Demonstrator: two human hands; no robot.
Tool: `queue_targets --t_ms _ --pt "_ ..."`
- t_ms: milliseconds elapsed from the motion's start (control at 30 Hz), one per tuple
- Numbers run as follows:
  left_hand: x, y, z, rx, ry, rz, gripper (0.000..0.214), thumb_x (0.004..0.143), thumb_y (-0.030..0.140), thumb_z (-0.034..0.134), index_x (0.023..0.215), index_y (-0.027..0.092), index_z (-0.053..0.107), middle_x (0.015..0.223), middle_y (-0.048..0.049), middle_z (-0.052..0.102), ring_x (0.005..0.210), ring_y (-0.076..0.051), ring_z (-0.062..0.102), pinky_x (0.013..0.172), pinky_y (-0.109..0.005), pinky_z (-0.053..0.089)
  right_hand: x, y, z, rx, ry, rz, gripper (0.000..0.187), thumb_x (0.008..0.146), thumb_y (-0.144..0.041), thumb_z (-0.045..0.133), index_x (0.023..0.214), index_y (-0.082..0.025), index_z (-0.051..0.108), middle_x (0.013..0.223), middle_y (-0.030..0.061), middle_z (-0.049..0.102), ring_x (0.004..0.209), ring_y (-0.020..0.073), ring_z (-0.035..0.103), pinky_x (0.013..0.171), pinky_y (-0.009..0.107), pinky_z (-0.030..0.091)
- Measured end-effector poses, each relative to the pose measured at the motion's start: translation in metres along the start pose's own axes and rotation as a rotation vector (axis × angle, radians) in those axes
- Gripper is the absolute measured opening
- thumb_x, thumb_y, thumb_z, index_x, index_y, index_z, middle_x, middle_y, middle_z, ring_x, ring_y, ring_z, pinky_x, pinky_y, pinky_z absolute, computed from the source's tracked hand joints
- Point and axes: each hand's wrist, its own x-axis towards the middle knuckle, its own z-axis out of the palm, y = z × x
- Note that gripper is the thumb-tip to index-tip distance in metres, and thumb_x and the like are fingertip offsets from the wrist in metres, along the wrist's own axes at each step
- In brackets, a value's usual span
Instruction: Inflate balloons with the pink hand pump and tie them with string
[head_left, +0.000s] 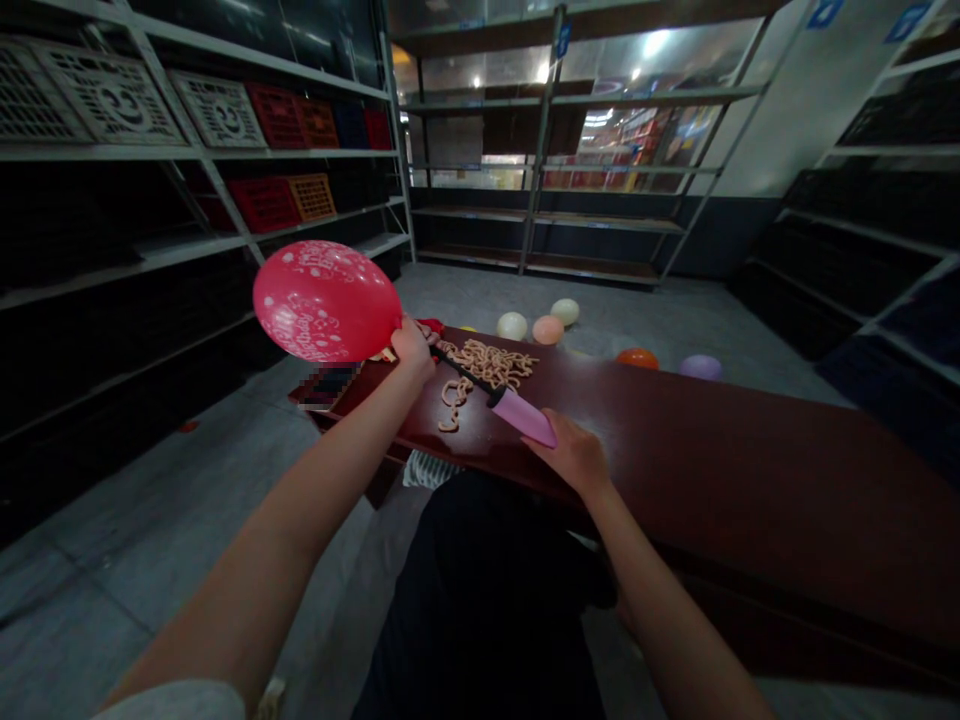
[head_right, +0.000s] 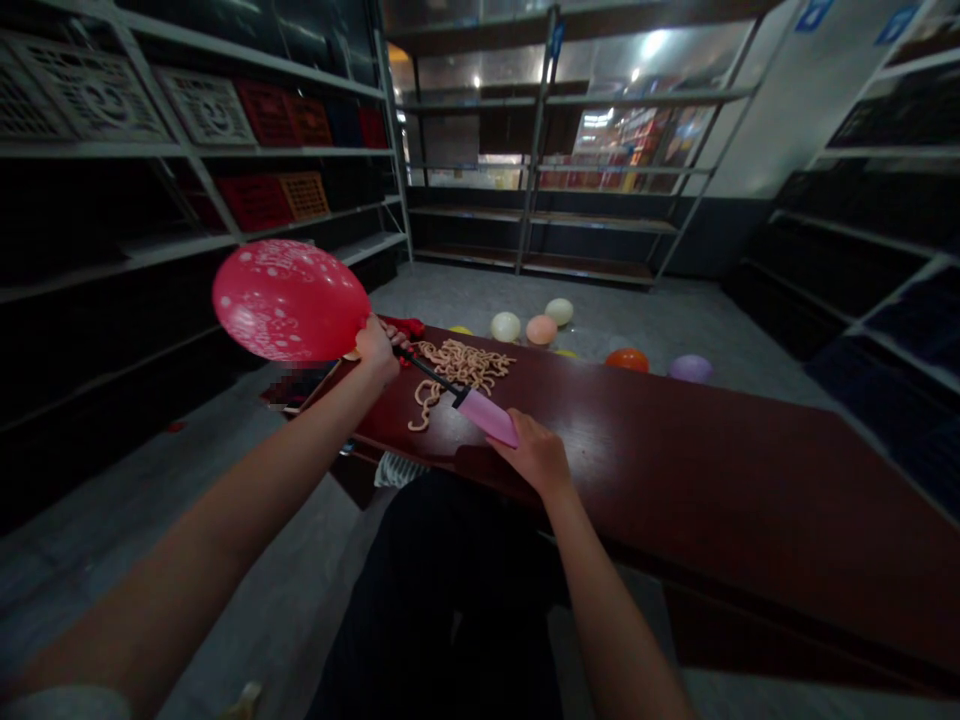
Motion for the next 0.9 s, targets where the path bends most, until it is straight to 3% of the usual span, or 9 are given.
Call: queue_targets --t_ms 100,233,400,500,700,800,900 --pt "0.006 0.005 0.008 0.015 -0.006 0.038 0.039 0.102 0.020 0.041 0.064 0.022 0.032 0.047 0.0078 0.028 0.033 -0.007 0.028 0.037 -0.021 0.024 0.001 0.000 0.000 0.009 0.026 0.003 0.047 0.096 -0.053 0.064 0.125 -0.016 0.068 0.105 0.0127 0.080 0.088 0.0263 0.077 0.075 0.034 0.057" --pt "0.004 -0.005 0.025 0.014 -0.037 0.074 0.044 0.107 0.031 0.043 0.065 0.021 0.033 0.048 0.0076 0.029 0.034 -0.007 0.030 0.037 -0.020 0.025 0.001 0.005 0.003 0.009 0.078 0.040 0.048 0.098 -0.055 0.060 0.123 -0.015 0.068 0.105 0.0134 0.080 0.085 0.0264 0.077 0.073 0.034 0.056" --pt "-0.006 -0.032 0.047 0.028 -0.056 0.066 0.048 0.106 0.039 0.050 0.064 0.022 0.033 0.047 0.0073 0.030 0.034 -0.007 0.030 0.037 -0.021 0.025 0.001 0.009 0.008 0.002 0.121 0.112 0.048 0.098 -0.055 0.057 0.122 -0.015 0.067 0.104 0.0128 0.080 0.082 0.0262 0.076 0.068 0.034 0.053" --pt "-0.020 -0.057 0.053 0.052 -0.105 0.041 0.048 0.108 0.037 0.046 0.063 0.022 0.033 0.045 0.0067 0.029 0.033 -0.008 0.029 0.037 -0.021 0.025 0.002 0.010 0.008 0.004 0.113 0.139 0.048 0.098 -0.055 0.057 0.122 -0.015 0.067 0.102 0.0125 0.079 0.082 0.0258 0.076 0.067 0.032 0.051" --pt "-0.055 -0.110 0.044 0.128 -0.163 0.014 0.048 0.107 0.031 0.045 0.061 0.022 0.034 0.042 0.0070 0.032 0.032 -0.007 0.032 0.037 -0.020 0.026 0.001 0.011 0.009 -0.029 0.106 0.175 0.050 0.098 -0.056 0.056 0.121 -0.013 0.067 0.099 0.0126 0.079 0.080 0.0249 0.075 0.064 0.030 0.048" --pt "-0.058 -0.115 0.037 0.135 -0.175 0.003 0.048 0.105 0.026 0.043 0.059 0.022 0.033 0.042 0.0068 0.033 0.032 -0.006 0.032 0.037 -0.020 0.026 0.000 0.010 0.010 -0.032 0.092 0.165 0.050 0.097 -0.055 0.057 0.123 -0.013 0.067 0.101 0.0126 0.079 0.082 0.0247 0.075 0.066 0.030 0.049" --pt "-0.054 -0.106 0.030 0.111 -0.163 -0.029 0.047 0.105 0.024 0.042 0.059 0.023 0.032 0.041 0.0071 0.031 0.031 -0.007 0.030 0.036 -0.021 0.025 0.001 0.007 0.010 -0.018 0.066 0.128 0.048 0.097 -0.053 0.059 0.125 -0.014 0.066 0.105 0.0124 0.080 0.085 0.0250 0.076 0.069 0.030 0.050"
